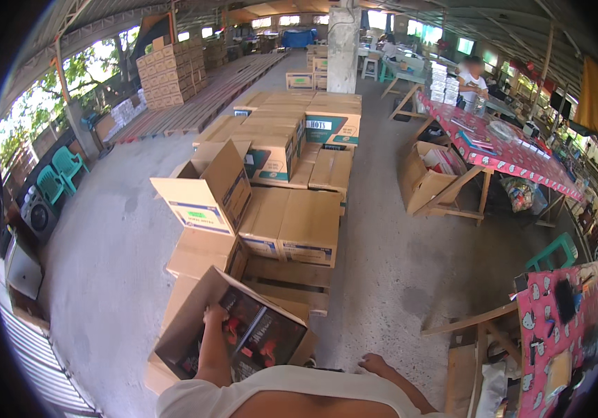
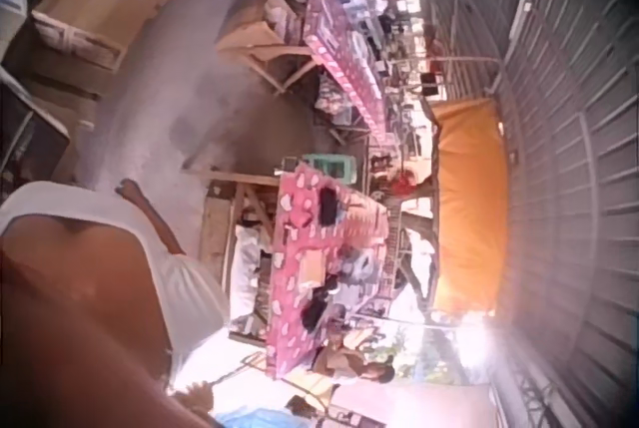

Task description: The person trims the edges of a stack of notebooks with a blade, places them into a cardboard box, and gathers more notebooks from a table.

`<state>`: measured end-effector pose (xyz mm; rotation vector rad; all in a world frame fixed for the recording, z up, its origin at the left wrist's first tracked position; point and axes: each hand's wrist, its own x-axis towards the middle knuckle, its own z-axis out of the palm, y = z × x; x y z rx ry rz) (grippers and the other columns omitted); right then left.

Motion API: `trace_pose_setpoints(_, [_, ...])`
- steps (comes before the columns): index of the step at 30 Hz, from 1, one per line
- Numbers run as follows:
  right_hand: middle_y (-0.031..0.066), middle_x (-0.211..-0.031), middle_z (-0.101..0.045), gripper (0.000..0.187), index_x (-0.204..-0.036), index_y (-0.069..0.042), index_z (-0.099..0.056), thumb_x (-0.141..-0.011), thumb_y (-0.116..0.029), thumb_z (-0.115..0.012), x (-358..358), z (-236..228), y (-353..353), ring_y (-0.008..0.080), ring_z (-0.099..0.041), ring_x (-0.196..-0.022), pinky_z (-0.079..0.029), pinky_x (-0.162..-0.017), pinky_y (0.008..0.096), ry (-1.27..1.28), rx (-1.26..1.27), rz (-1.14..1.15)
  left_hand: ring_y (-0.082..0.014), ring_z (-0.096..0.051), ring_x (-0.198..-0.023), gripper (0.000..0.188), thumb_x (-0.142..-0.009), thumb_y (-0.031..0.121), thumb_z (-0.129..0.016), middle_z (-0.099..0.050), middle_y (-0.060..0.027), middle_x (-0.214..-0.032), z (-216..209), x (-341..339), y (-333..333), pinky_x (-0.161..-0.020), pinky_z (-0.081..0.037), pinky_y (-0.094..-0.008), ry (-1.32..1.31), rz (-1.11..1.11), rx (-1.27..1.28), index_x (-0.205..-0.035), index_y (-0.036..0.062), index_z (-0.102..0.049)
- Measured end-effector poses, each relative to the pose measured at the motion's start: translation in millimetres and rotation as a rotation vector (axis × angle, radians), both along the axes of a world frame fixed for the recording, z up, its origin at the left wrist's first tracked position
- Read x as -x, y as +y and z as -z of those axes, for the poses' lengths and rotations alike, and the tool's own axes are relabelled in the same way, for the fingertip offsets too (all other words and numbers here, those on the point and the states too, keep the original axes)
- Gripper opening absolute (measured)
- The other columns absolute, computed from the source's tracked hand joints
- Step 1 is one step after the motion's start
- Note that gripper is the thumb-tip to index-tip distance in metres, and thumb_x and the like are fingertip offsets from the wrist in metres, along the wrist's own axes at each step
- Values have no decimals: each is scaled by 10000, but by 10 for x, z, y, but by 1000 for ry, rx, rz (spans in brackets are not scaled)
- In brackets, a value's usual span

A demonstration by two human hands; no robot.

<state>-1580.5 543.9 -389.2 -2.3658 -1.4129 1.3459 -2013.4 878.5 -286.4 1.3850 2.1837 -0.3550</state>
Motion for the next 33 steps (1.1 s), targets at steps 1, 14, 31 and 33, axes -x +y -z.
trace_pose_setpoints(1, [186,-1024,-617,580,-1075,-27,-601,-692,-460,-659,-10,67,-96,330,-585,-962,-463,-841,366,-4,-8,61,-309,-431,-1208,717,-621,335,-767,-460,-137,-1299,50,159,33,-966,-393,-442,-24,73,7,-1220,50,-492])
trace_pose_setpoints(14, [130,-981,-641,578,-1070,-55,-603,-684,-481,-663,-92,-7,-300,288,-609,-892,-476,-798,353,-175,231,105,-286,-607,-779,779,-550,343,-843,-574,-115,-1059,48,681,231,-585,-542,-399,-620,32,375,-1185,60,-490])
trace_pose_setpoints(31, [159,-975,-637,525,-1060,-56,-605,-689,-417,-691,556,-12,145,297,-615,-901,-480,-818,353,-57,8,87,-318,-626,-893,608,-514,387,-840,-650,-163,-948,-31,572,-21,-796,-490,-382,-512,340,-144,-964,37,-628])
trace_pose_setpoints(33, [161,-975,-637,517,-1056,-57,-607,-688,-411,-691,592,-10,75,302,-614,-902,-478,-819,355,-28,10,134,-317,-625,-898,584,-527,393,-836,-653,-170,-924,75,604,-34,-811,-485,-367,-516,386,-172,-948,43,-631])
